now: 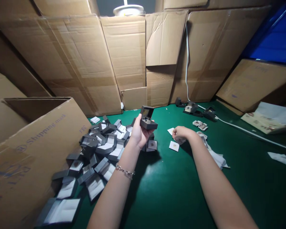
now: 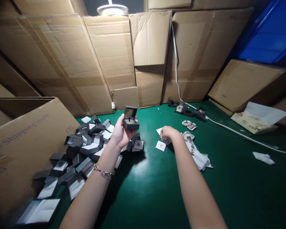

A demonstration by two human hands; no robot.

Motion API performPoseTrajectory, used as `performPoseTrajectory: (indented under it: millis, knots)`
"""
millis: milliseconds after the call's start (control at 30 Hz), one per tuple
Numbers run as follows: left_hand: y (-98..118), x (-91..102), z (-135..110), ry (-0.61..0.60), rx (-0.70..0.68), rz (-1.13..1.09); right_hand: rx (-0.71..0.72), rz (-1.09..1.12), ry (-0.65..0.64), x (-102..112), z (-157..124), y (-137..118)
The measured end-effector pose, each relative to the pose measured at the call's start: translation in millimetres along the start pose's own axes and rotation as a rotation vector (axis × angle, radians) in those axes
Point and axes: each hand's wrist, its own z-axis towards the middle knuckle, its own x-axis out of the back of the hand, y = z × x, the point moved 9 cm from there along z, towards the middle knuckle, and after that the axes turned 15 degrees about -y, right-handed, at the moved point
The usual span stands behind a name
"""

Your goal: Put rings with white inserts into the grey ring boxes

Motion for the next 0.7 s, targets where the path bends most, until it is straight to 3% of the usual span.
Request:
performPoseTrajectory:
  millis: [200, 267, 433, 567, 700]
  knots:
    - [-6, 0.8, 1, -0.02, 0.031, -0.064, 0.416, 0.205, 0.184, 30, -48, -42]
    - [-7, 1.7, 2, -0.034, 0.051, -0.079, 0.482, 0.301, 0.27, 38, -63, -48]
    - [-11, 0.6, 2, -0.04, 0.091, -0.086, 0.536, 0.322, 0.417, 47, -84, -55]
    - [-16, -2.7, -1, -0.022, 0.128, -0.034, 0.511, 0.25, 0.515, 50, -97, -58]
    - [-22, -9.0, 0, -0.083, 0.146, -0.046, 0.481, 0.129, 0.583, 50, -113, -64]
